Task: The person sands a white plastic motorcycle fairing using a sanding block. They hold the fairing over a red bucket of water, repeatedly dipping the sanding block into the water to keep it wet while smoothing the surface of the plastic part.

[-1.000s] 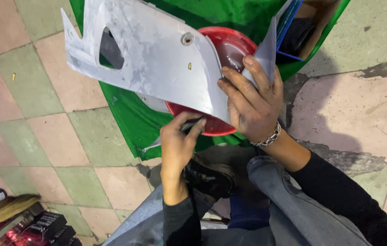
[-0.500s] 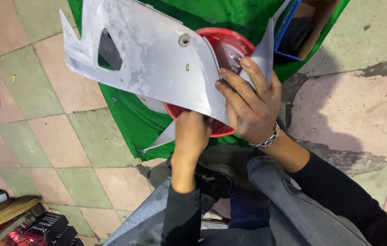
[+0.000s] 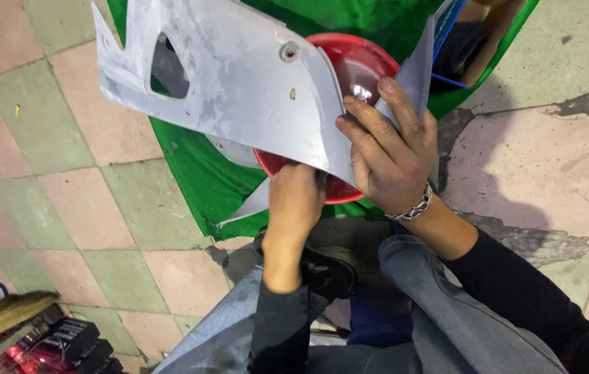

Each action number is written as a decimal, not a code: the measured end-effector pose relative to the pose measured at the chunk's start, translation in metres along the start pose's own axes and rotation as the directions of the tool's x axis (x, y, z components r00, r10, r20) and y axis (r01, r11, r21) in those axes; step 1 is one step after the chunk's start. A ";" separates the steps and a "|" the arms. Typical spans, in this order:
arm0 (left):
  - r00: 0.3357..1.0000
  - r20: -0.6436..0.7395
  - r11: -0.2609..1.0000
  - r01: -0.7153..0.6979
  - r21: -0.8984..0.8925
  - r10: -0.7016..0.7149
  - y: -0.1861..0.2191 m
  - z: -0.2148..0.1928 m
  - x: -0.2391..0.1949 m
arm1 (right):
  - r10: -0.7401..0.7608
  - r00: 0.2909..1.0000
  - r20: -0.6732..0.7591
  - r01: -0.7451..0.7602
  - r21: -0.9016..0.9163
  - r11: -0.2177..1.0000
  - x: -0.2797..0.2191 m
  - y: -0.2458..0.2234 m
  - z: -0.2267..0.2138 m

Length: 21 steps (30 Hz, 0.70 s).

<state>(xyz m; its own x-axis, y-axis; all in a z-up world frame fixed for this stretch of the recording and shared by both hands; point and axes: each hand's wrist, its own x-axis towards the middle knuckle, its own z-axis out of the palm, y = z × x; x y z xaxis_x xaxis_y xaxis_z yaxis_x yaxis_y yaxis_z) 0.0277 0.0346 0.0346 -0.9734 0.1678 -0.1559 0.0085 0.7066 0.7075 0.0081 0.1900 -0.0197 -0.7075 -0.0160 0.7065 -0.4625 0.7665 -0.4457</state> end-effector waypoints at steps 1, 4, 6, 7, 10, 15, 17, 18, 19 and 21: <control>1.000 -0.001 1.000 0.010 0.001 -0.010 -0.002 -0.004 -0.010 | 0.001 1.000 0.007 -0.001 0.008 1.000 0.000 0.000 0.000; 1.000 -0.004 0.999 -0.001 -0.043 0.001 -0.001 -0.014 -0.031 | -0.004 1.000 -0.004 0.004 0.022 1.000 0.005 -0.002 -0.004; 0.998 -0.047 0.923 0.017 -0.384 -0.038 0.004 -0.013 -0.040 | 0.019 0.994 0.109 -0.027 0.079 0.997 0.010 -0.006 -0.013; 0.998 -0.048 0.922 0.019 -0.388 -0.040 0.004 -0.005 -0.038 | 0.016 0.994 0.113 -0.025 0.078 0.997 0.010 -0.006 -0.015; 0.993 -0.115 0.907 -0.071 -0.414 0.025 0.003 0.013 -0.032 | 0.045 0.989 0.141 -0.065 0.144 0.987 0.010 -0.008 -0.018; 0.904 -0.389 0.941 0.038 -0.338 -0.176 -0.005 0.029 -0.028 | 0.055 0.984 0.168 -0.086 0.183 0.979 0.009 -0.005 -0.018; 0.886 -0.378 0.891 0.078 -0.448 -0.267 -0.010 0.030 -0.028 | 0.049 0.984 0.172 -0.079 0.173 0.982 0.012 -0.005 -0.019; 0.862 -0.364 0.829 0.108 -0.548 -0.353 -0.012 0.030 -0.028 | 0.038 0.985 0.170 -0.067 0.168 0.983 0.014 -0.006 -0.020; 0.861 -0.366 0.829 0.108 -0.548 -0.353 -0.010 0.025 -0.027 | 0.037 0.985 0.170 -0.066 0.169 0.983 0.014 -0.005 -0.020; 0.953 -0.274 0.973 0.065 -0.221 -0.126 -0.003 0.015 -0.026 | 0.049 0.980 0.194 -0.089 0.200 0.976 0.013 -0.005 -0.021</control>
<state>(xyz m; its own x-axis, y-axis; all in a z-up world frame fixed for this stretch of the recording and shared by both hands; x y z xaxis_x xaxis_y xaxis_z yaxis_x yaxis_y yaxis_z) 0.0566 0.0385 0.0257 -0.9919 -0.1172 -0.0485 -0.1053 0.5467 0.8307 0.0120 0.1995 0.0032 -0.8196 -0.1022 0.5637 -0.4952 0.6212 -0.6073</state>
